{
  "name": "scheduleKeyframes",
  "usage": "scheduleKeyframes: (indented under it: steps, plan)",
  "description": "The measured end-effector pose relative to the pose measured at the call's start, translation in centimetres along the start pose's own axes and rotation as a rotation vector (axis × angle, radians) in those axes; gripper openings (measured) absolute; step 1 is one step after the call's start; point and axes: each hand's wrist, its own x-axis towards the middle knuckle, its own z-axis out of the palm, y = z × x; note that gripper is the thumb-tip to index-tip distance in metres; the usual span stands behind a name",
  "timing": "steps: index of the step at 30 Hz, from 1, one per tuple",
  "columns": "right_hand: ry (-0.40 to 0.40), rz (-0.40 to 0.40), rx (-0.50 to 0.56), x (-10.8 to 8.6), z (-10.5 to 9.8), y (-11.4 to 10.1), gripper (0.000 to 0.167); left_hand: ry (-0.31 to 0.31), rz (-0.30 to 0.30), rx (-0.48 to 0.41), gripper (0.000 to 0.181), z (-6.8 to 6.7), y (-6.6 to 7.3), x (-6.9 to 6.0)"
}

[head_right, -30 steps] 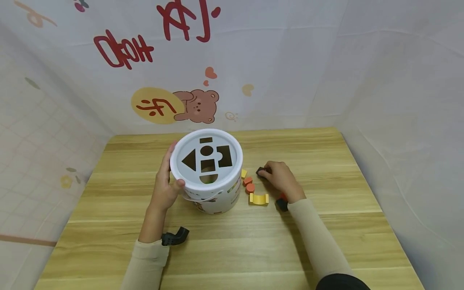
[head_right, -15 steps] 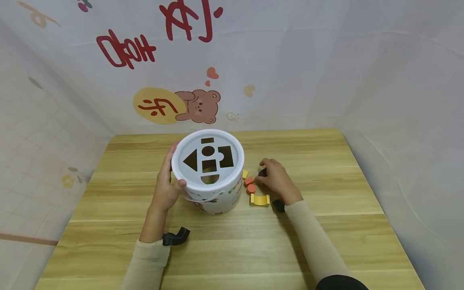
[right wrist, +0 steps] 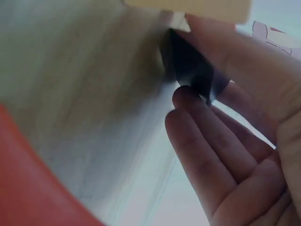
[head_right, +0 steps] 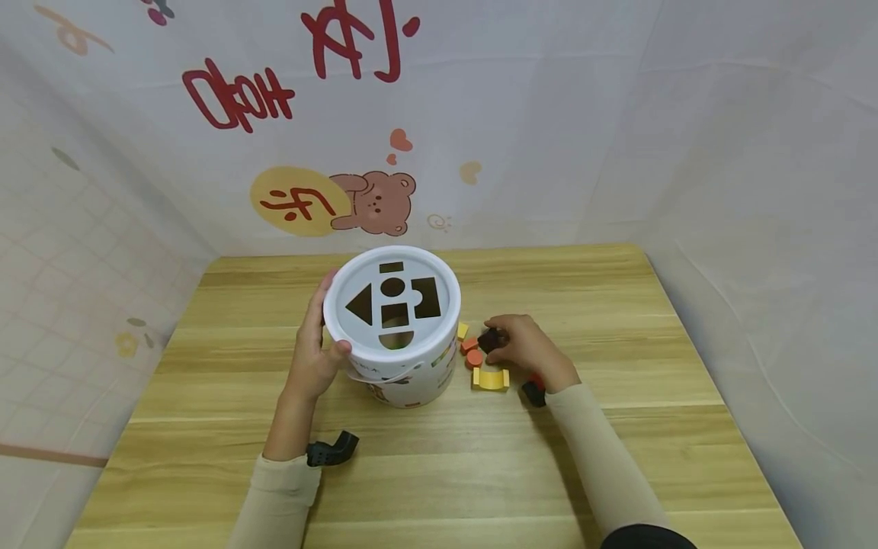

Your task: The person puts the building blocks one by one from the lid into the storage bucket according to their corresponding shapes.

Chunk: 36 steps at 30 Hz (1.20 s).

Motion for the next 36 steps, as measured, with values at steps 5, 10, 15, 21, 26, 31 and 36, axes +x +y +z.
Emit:
scheduleKeyframes:
  steps: [5, 10, 15, 21, 26, 31, 36]
  plan:
    - [-0.026, -0.006, -0.017, -0.06, 0.03, -0.16, 0.052, 0.000, -0.005, -0.011, 0.111, 0.01, -0.04, -0.03]
    - [-0.011, 0.007, -0.014, -0.17, -0.03, -0.26, 0.047, -0.003, -0.013, -0.013, 0.111, 0.00, 0.04, -0.02]
    - [0.035, 0.017, 0.000, -0.10, -0.19, -0.08, 0.044, -0.003, -0.023, -0.015, 0.111, -0.02, 0.04, 0.01]
    - [0.087, -0.063, -0.069, 0.04, -0.20, 0.25, 0.027, -0.001, -0.020, -0.020, 0.113, -0.04, 0.11, 0.04]
    - [0.077, -0.087, -0.077, -0.02, -0.13, 0.38, 0.032, 0.000, -0.013, -0.019, 0.115, -0.05, 0.08, 0.08]
    - [0.083, -0.099, -0.070, -0.03, -0.01, 0.42, 0.035, 0.001, -0.014, -0.016, 0.113, -0.04, 0.11, 0.09]
    - [0.106, -0.114, -0.054, -0.15, -0.24, 0.19, 0.031, 0.000, -0.020, -0.015, 0.113, -0.01, 0.00, 0.00]
